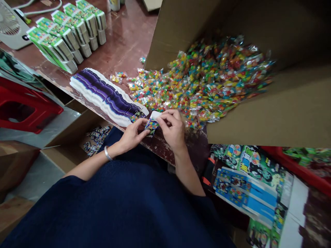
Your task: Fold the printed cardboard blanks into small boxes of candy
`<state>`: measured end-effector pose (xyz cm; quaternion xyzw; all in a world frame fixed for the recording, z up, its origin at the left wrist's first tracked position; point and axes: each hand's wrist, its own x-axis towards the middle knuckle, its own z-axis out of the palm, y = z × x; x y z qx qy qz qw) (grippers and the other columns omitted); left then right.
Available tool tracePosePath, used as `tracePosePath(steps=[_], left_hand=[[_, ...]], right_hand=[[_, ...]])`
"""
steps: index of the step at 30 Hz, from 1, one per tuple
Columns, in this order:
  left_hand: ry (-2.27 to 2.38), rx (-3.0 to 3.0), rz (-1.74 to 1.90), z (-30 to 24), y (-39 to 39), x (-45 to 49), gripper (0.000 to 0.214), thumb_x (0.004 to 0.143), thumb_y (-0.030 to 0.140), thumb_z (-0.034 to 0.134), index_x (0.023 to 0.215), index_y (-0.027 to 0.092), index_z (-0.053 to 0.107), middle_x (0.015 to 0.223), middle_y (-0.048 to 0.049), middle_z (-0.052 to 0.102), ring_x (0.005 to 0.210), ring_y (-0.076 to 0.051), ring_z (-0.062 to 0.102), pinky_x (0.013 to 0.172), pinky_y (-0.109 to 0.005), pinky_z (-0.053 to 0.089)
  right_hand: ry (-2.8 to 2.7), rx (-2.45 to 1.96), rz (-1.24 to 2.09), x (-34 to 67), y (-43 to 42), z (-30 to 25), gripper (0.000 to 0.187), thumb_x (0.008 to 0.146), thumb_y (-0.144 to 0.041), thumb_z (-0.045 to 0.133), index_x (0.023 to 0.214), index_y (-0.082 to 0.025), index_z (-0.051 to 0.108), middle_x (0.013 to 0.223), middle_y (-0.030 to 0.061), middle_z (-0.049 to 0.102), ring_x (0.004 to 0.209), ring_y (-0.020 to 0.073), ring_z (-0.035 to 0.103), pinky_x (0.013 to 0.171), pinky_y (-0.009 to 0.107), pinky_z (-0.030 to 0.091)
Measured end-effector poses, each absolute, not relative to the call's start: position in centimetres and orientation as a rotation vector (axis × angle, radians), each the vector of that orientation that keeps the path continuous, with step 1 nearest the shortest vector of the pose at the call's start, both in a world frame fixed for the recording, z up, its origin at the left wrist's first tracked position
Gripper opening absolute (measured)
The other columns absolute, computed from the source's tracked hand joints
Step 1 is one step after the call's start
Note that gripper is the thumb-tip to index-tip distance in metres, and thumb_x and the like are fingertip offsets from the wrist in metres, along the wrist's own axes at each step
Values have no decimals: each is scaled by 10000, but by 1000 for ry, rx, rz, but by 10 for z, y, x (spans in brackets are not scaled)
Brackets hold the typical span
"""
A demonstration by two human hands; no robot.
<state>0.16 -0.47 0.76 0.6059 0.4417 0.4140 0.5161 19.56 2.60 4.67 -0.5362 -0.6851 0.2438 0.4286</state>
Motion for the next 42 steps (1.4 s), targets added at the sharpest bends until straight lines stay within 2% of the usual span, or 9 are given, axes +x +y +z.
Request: tracePosePath(steps=[3,6,8,15,18,21,26,34,42], left_hand=[[1030,1364,1085,10,-5,2,399,927,206,695,1297,222,546,1087,-42,672,837,-130,698,771,-260,601],[949,1303,1087,13,-6,1,581,938,210,698,1469,278,474,1123,-42,620,702,-79,630,619,-199,533],[884,1263,1074,13,-6,1,557,949,246,712,1461,282,497,1108,-37,613,680,-69,601,589,-183,503],[732,1066,1036,4,-4,4,436,871,323,839,1208,227,580,1027,-20,646,779,-106,645,691,-206,571],[717,992,1054,6,-3,5,506,847,341,869,1217,245,538,1063,-16,645,763,-94,660,684,-201,573],[743,948,1080,9,-3,5,561,826,343,887,1208,262,485,1057,-4,650,731,-82,662,674,-197,573],[877,1059,1078,14,-5,2,528,828,308,857,1186,252,473,1071,-13,624,720,-74,632,664,-199,581],[943,1289,1003,23,-6,-4,537,882,148,702,1368,239,495,1159,-62,626,752,-97,648,722,-265,642],[909,1264,1024,20,-3,-11,495,898,198,724,1373,229,591,1112,-67,656,895,-155,666,779,-284,633]], right_hand=[[-1803,-1285,651,200,25,45,185,997,-387,655,938,-258,774,1212,86,699,1190,272,687,1023,479,606],[-1644,-1242,906,199,18,32,262,981,-445,689,1190,-293,736,1233,67,738,1109,239,740,923,402,657],[-1511,-1224,994,194,11,20,352,946,-463,736,1255,-298,705,1184,53,779,1020,224,772,892,373,667],[-1482,-1193,871,180,3,6,196,972,-440,694,928,-259,753,1129,65,799,1085,254,768,999,435,624],[-1424,-1170,829,177,5,10,170,967,-431,709,997,-265,724,1113,64,800,1066,240,773,985,420,621],[-1307,-1134,901,172,7,16,277,935,-462,755,1114,-275,657,1020,40,808,963,212,791,907,374,640],[-1346,-1199,1091,173,15,30,349,875,-553,787,832,-243,632,952,47,796,893,202,767,839,360,637],[-1384,-1214,1268,190,38,33,268,794,-462,845,758,-228,720,779,5,753,728,170,672,708,324,582],[-1616,-1152,1036,188,31,31,244,940,-450,730,802,-249,737,919,29,777,885,203,719,867,384,588]])
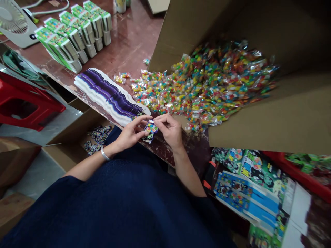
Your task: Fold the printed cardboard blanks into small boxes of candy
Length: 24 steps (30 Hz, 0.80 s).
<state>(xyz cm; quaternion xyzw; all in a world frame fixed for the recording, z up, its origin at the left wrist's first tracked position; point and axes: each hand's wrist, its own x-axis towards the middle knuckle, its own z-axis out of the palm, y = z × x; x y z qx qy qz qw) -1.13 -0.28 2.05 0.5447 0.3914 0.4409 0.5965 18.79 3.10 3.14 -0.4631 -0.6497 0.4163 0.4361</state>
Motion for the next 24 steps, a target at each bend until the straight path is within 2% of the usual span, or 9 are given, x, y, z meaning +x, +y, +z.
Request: tracePosePath(steps=[5,7,10,12,14,17,20,22,24], left_hand=[[929,1254,999,17,-5,-24,372,886,289,766,1227,222,635,1019,-50,667,809,-143,653,698,-256,605],[1002,1354,932,21,-10,-47,344,908,297,728,1233,227,641,1039,-58,684,773,-139,658,680,-257,600],[1277,1638,756,28,-21,-100,350,934,239,635,1283,260,651,1088,-68,724,808,-172,699,745,-310,616],[1470,1893,612,29,-28,-134,336,922,226,609,1243,278,695,1046,-69,741,839,-217,710,774,-362,622],[1591,2069,505,26,-29,-153,318,915,243,621,1214,275,726,1008,-80,733,857,-251,715,807,-412,629],[1649,2181,572,17,-19,-139,371,922,265,686,1292,255,696,1227,-132,703,1115,-311,704,989,-510,606],[1579,2198,806,1,4,-96,401,902,224,765,1293,219,673,1433,-174,622,1432,-375,547,1205,-612,451],[1546,2192,816,-10,20,-72,443,864,156,798,1284,209,670,1493,-186,590,1534,-419,438,1267,-685,328],[1555,2183,790,-21,31,-58,441,855,114,792,1270,205,673,1526,-191,570,1568,-438,386,1278,-720,271]], right_hand=[[-1794,-1061,975,186,21,30,264,981,-504,674,918,-278,793,1066,57,790,997,226,739,928,419,604],[-1770,-1085,1059,188,21,20,293,973,-534,673,1070,-285,793,1133,64,776,988,217,742,835,373,625],[-1591,-1297,1112,190,31,-2,376,985,-539,634,1233,-276,738,1085,54,759,822,173,728,639,278,591],[-1606,-1407,1005,190,42,-19,329,986,-487,623,1162,-246,761,1028,54,748,776,165,704,667,281,593],[-1726,-1456,881,187,55,-32,290,970,-415,627,1116,-219,784,1029,75,742,799,177,699,776,322,609],[-1873,-1533,763,180,72,-42,324,954,-333,607,1182,-188,787,1041,114,734,836,213,699,867,383,601],[-1942,-1598,706,173,79,-44,340,956,-314,593,1199,-183,792,1060,135,724,877,240,697,856,395,594],[-1943,-1603,710,171,79,-44,306,953,-324,611,1145,-188,807,1062,131,718,874,235,693,832,379,595],[-1910,-1583,732,172,75,-42,265,939,-340,646,1082,-194,814,1071,118,715,818,206,683,807,361,596]])
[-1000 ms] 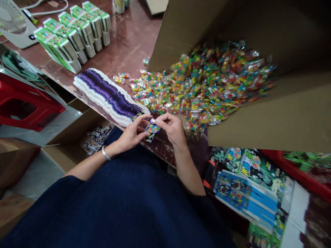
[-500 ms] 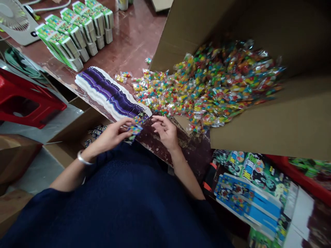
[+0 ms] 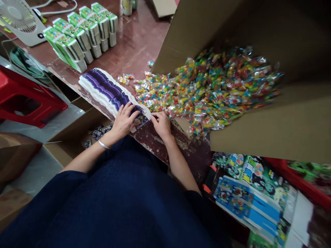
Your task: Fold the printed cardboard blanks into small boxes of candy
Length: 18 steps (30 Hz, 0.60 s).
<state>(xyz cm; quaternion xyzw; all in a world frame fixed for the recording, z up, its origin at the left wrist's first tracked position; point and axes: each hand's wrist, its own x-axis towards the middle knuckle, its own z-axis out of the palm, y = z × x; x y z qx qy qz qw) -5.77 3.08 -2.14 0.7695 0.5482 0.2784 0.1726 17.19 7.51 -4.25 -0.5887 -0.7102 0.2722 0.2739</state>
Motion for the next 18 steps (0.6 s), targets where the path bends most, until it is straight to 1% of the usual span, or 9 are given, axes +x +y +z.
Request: tracePosePath(steps=[2,4,6,8,10,11,13,15,18], left_hand=[[1584,2187,784,-30,35,-53,424,855,109,788,1251,213,677,1539,-185,565,1575,-436,376,1280,-720,265],[1601,2195,808,-33,33,-54,401,848,121,800,1218,222,684,1526,-172,582,1571,-426,384,1284,-706,268],[1585,2189,856,-29,28,-56,347,849,136,802,1166,222,694,1474,-153,626,1548,-406,423,1288,-693,268],[1521,2139,925,-17,22,-56,245,877,185,791,1104,213,704,1360,-133,697,1444,-367,547,1264,-661,330],[1409,1998,962,1,18,-55,150,921,272,763,1042,201,710,1173,-102,759,1202,-298,696,1148,-562,492],[1333,1888,948,10,17,-54,149,943,324,742,1008,194,710,1062,-83,769,1050,-258,731,1035,-485,566],[1155,1621,870,25,17,-53,221,959,405,714,945,186,693,882,-43,742,814,-190,712,795,-349,598],[962,1351,795,34,18,-51,274,937,452,733,903,190,659,811,-25,715,729,-161,688,687,-297,570],[700,1049,717,35,18,-45,338,869,495,809,943,209,643,882,-60,753,805,-197,750,745,-344,610]], right_hand=[[-1847,-1539,752,174,69,-41,235,920,-367,683,1034,-204,808,1103,104,721,736,164,660,778,342,595],[-1738,-1482,811,175,63,-37,230,906,-415,710,984,-210,780,1107,83,737,658,125,633,706,310,589],[-1578,-1430,974,176,57,-30,276,898,-490,722,922,-215,720,949,38,751,574,106,617,581,266,559],[-1420,-1364,1167,177,52,-19,342,891,-562,726,893,-227,656,728,-22,707,519,111,627,497,229,526],[-1344,-1286,1283,178,49,-3,383,873,-598,746,890,-236,623,624,-50,674,528,126,667,502,222,550],[-1341,-1250,1303,179,47,6,391,863,-600,762,890,-237,618,626,-46,687,552,132,691,527,229,575],[-1356,-1202,1300,181,44,22,388,856,-587,784,889,-238,617,657,-33,717,588,142,721,558,245,604],[-1376,-1183,1288,182,39,34,367,868,-568,785,890,-242,618,670,-30,721,598,149,729,569,258,615],[-1416,-1178,1266,184,31,43,304,918,-539,742,928,-252,642,701,-30,713,618,152,728,608,284,628]])
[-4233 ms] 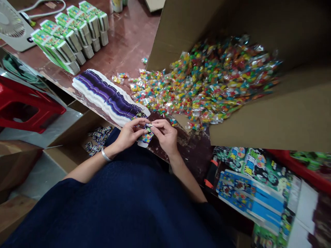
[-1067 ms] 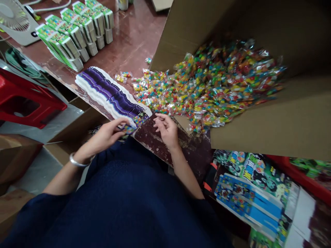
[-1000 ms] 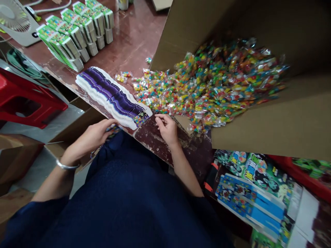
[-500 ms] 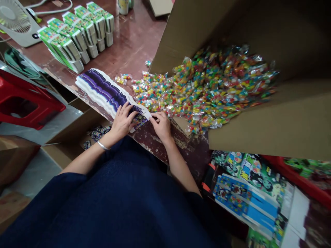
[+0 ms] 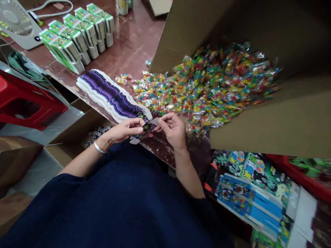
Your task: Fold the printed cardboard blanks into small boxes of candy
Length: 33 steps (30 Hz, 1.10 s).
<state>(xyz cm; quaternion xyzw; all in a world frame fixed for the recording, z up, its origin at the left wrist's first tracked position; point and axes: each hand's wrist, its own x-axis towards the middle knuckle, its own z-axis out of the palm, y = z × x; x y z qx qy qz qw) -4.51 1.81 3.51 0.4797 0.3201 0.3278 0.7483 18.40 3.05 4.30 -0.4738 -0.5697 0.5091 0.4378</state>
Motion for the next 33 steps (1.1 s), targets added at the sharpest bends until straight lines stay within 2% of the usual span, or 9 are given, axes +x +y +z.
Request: tracePosePath(steps=[5,9,12,16,18,22,25,28,33], left_hand=[[571,871,719,27,15,-34,517,743,449,931,1144,217,702,1140,-152,779,1057,-287,788,895,-416,646],[603,764,715,25,14,-30,593,643,410,991,1144,200,755,1113,-128,797,1030,-253,768,881,-349,630],[591,718,677,22,13,-28,580,642,351,989,1145,164,769,1093,-109,798,967,-196,743,838,-277,590],[604,708,646,20,9,-22,455,640,271,983,1035,150,792,947,-63,790,831,-148,708,776,-252,559],[679,691,683,21,8,-19,354,664,292,973,929,141,792,844,-45,770,745,-135,684,729,-256,553],[849,694,891,23,8,-10,337,701,362,950,887,138,781,792,-24,738,690,-120,651,680,-251,546],[939,767,1046,20,8,-4,331,710,374,936,869,147,756,786,-2,705,697,-112,635,693,-245,559],[1022,906,1189,17,6,-1,424,710,315,936,1067,190,744,872,1,689,741,-123,654,715,-253,595],[1062,1141,1237,16,0,-6,631,842,276,844,1429,309,616,1062,-24,669,786,-125,668,718,-253,623]], right_hand=[[-1657,-1251,810,190,14,47,329,957,-436,720,1263,-318,719,941,12,700,769,163,677,740,336,611],[-1892,-1158,885,191,5,46,353,976,-411,696,1312,-300,707,707,-53,563,654,144,578,725,316,554],[-1872,-1150,1081,191,4,45,339,937,-410,745,1233,-261,675,620,-99,511,561,114,519,648,273,494],[-1766,-1165,1289,195,9,46,335,843,-466,837,885,-244,589,598,-99,520,504,91,461,524,242,381],[-1654,-1177,1266,195,10,43,362,839,-490,838,856,-248,571,612,-90,536,514,94,478,523,239,393],[-1373,-1201,1103,186,5,30,445,818,-534,846,1109,-266,643,850,-16,704,731,151,669,664,268,546],[-1370,-1254,1155,176,-1,20,370,861,-552,795,1044,-244,702,959,27,770,826,187,723,749,313,597],[-1328,-1298,1079,168,-3,15,277,923,-506,734,965,-232,719,877,17,768,756,171,704,732,313,594],[-1317,-1261,938,166,0,7,452,917,-464,740,1328,-296,656,965,23,758,813,182,720,756,326,618]])
